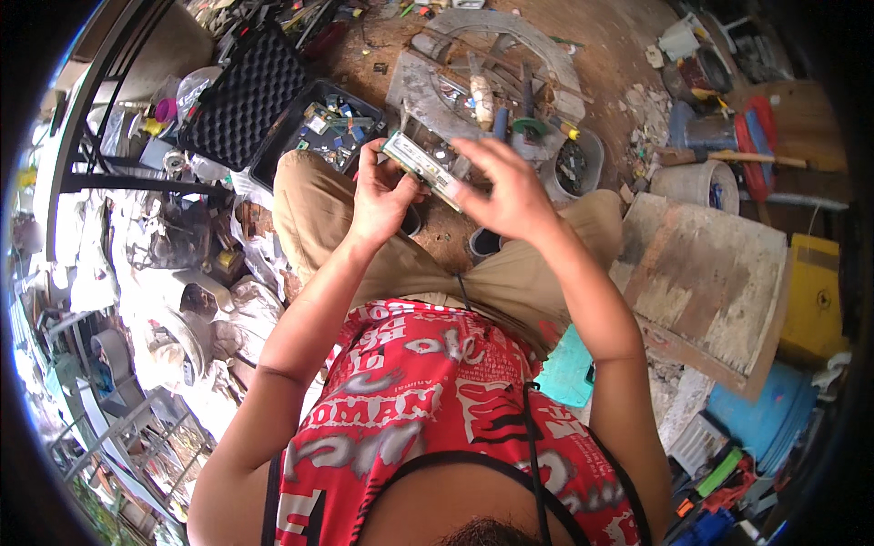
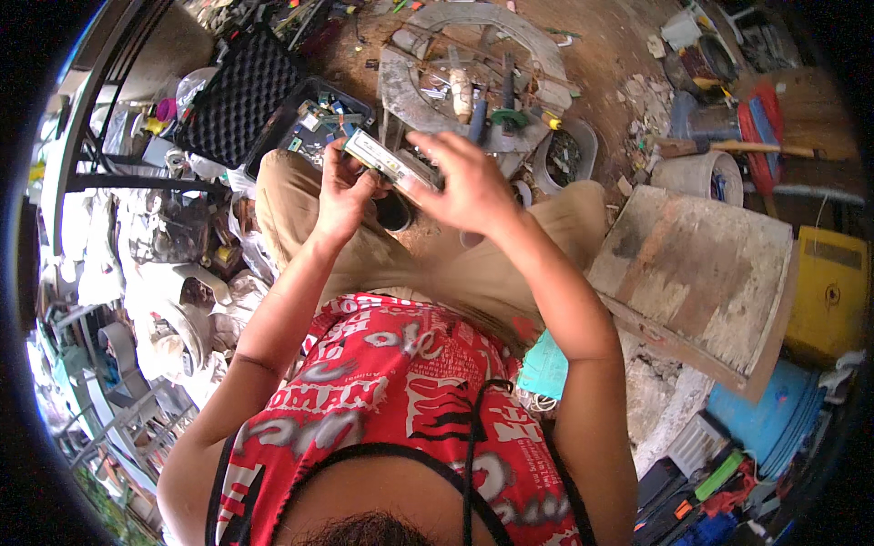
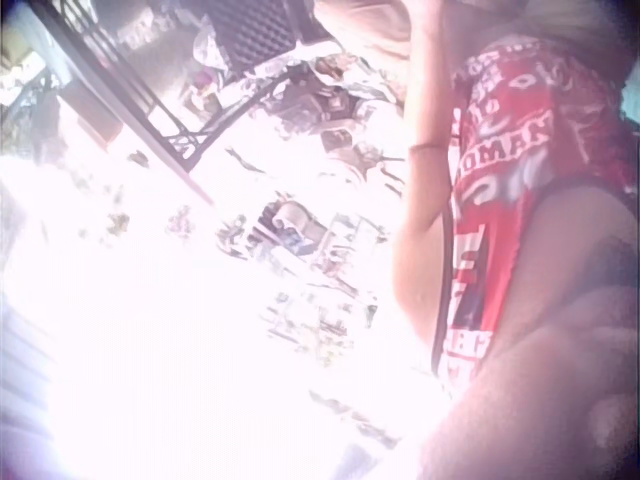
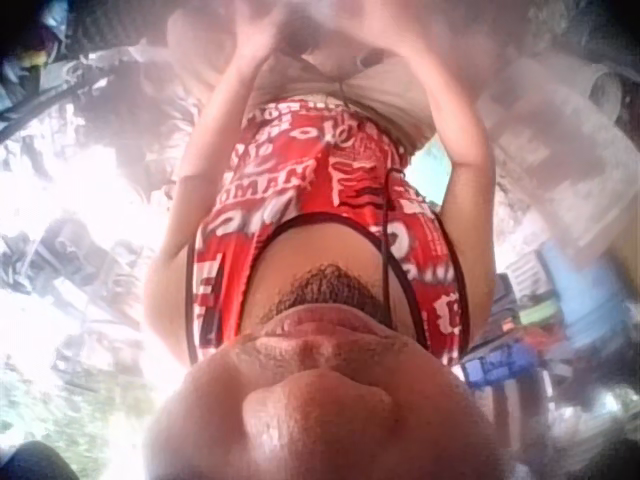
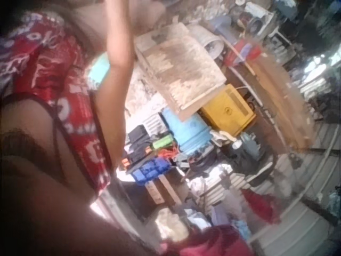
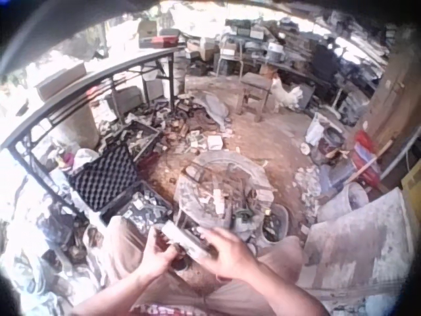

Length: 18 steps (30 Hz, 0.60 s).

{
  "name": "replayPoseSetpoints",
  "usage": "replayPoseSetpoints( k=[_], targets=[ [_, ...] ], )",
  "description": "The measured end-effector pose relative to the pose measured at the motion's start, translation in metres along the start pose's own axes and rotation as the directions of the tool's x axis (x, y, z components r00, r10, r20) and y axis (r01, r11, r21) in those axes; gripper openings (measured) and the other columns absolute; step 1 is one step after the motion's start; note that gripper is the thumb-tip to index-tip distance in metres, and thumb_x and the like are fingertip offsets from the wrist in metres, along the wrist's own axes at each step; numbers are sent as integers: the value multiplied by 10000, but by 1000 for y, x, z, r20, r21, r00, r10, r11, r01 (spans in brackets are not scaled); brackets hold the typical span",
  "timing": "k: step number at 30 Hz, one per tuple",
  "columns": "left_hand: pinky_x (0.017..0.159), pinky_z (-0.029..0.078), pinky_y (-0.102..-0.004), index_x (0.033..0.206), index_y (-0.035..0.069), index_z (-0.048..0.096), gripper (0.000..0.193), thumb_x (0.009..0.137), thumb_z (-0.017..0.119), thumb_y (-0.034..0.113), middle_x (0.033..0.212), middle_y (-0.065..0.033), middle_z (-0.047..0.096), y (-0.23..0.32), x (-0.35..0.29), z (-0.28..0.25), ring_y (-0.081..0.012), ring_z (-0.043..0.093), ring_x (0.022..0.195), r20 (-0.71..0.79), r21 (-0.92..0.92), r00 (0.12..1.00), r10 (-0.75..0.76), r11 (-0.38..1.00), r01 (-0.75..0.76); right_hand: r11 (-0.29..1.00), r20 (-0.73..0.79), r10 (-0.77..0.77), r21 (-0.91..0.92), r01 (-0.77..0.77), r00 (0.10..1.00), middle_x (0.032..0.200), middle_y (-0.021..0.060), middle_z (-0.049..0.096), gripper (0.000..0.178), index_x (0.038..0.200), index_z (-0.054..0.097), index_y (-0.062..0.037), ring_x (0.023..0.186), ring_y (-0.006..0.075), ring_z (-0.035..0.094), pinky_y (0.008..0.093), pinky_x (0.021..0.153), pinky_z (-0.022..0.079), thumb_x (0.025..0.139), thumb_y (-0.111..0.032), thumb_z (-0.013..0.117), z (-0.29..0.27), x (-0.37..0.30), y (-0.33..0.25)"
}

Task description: The person handles a circuit board and a small hard drive, using a screwdriver and pliers to manipulate and disassemble components while sitting on the floor.

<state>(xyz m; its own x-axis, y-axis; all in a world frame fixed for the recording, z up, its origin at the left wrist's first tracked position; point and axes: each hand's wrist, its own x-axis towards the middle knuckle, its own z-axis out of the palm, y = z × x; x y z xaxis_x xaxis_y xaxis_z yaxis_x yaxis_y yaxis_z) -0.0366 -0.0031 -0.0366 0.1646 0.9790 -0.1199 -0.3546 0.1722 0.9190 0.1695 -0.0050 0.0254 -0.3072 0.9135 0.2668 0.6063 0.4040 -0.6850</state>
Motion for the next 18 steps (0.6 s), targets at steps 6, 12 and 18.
replayPoseSetpoints(
  k=[6, 12, 18],
  targets=[
    [776, 542, -278, 1276, 83, 314, 465, 883, 517, -60, 1088, -76, 591, 5, -1, 32, -135, 598, 957, 138, -41, 990, 24, 999, -19, 999, 78, 40, -19, -39, 996, 1023, 171, 617, 496, 1219, 587, -31, 907, 340, 619, 366, 786, 507, 807, -273, 723, -2, -11, -6],
    [843, 531, -275, 1399, 64, 348, 488, 953, 546, 86, 1124, -36, 583, 24, -7, 40, -116, 592, 967, 316, 40, 931, -184, 983, 181, 997, -44, -66, 27, 67, 997, 896, 167, 622, 393, 1130, 623, 17, 782, 333, 625, 391, 689, 507, 816, -208, 697, -9, -23, -7],
    [883, 519, -289, 1393, 47, 327, 490, 951, 538, 53, 1179, -51, 564, 23, -12, 38, -137, 573, 1036, 376, 75, 920, -109, 993, 87, 992, 29, -115, 49, 114, 993, 962, 180, 626, 362, 1150, 611, 20, 826, 336, 632, 382, 721, 514, 842, -162, 665, -23, -26, -8]
  ],
)
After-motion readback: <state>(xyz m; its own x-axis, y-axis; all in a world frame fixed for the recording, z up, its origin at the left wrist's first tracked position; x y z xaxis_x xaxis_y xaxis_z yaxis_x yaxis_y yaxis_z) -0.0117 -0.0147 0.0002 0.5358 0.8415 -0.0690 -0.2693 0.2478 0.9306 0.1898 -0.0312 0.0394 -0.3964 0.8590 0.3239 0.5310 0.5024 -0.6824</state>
